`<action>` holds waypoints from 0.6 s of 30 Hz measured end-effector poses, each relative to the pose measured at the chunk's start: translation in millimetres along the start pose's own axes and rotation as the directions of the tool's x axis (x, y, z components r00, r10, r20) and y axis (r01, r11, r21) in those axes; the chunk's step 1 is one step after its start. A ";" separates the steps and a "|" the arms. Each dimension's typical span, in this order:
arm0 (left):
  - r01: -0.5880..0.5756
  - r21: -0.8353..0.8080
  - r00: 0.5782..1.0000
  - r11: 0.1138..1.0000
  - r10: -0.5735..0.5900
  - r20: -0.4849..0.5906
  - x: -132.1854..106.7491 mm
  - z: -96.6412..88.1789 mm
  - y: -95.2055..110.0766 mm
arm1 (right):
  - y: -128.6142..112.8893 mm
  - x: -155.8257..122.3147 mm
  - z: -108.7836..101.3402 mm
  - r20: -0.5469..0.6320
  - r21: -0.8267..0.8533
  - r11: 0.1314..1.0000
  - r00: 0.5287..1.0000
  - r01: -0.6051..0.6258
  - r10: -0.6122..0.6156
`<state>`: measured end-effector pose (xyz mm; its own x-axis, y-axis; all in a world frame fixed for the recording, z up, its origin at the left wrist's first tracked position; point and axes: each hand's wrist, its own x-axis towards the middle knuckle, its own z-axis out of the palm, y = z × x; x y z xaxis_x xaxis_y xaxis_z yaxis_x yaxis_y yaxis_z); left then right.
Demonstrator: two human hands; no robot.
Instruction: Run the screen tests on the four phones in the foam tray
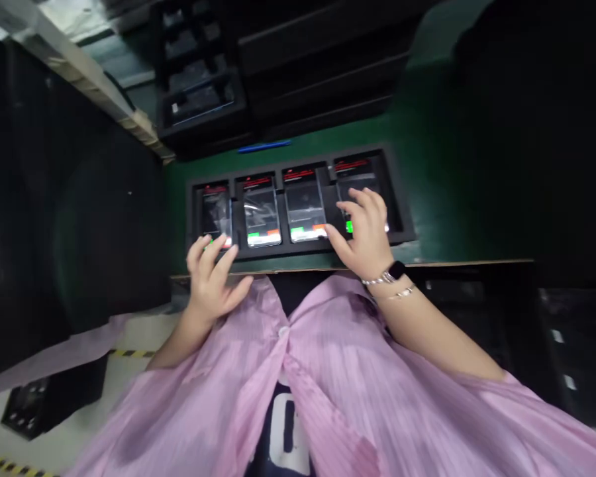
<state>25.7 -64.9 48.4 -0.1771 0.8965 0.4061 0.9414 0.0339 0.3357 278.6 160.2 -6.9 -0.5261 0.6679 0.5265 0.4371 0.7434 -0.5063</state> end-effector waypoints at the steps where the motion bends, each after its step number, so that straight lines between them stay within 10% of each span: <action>1: 0.005 0.037 1.000 0.999 -0.005 0.007 -6.4 0.3 -5.8 | -7.3 -8.0 0.5 0.008 0.022 0.998 0.998 0.056 -0.056; 10: 0.176 0.204 0.949 0.963 -0.220 0.224 1.4 33.4 -6.6 | -58.0 -27.3 19.1 0.296 -0.238 0.942 0.941 0.238 -0.163; 18: 0.385 0.173 0.922 0.907 -0.384 -0.041 -41.6 2.2 -51.2 | -17.9 -50.4 -31.4 0.169 -0.338 0.941 0.985 0.017 0.042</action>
<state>-14.5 -103.0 12.4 -0.5364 0.7960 0.2803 0.8350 0.4524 0.3132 320.2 114.4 -2.8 -0.6226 0.6832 0.3816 0.6487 0.7233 -0.2365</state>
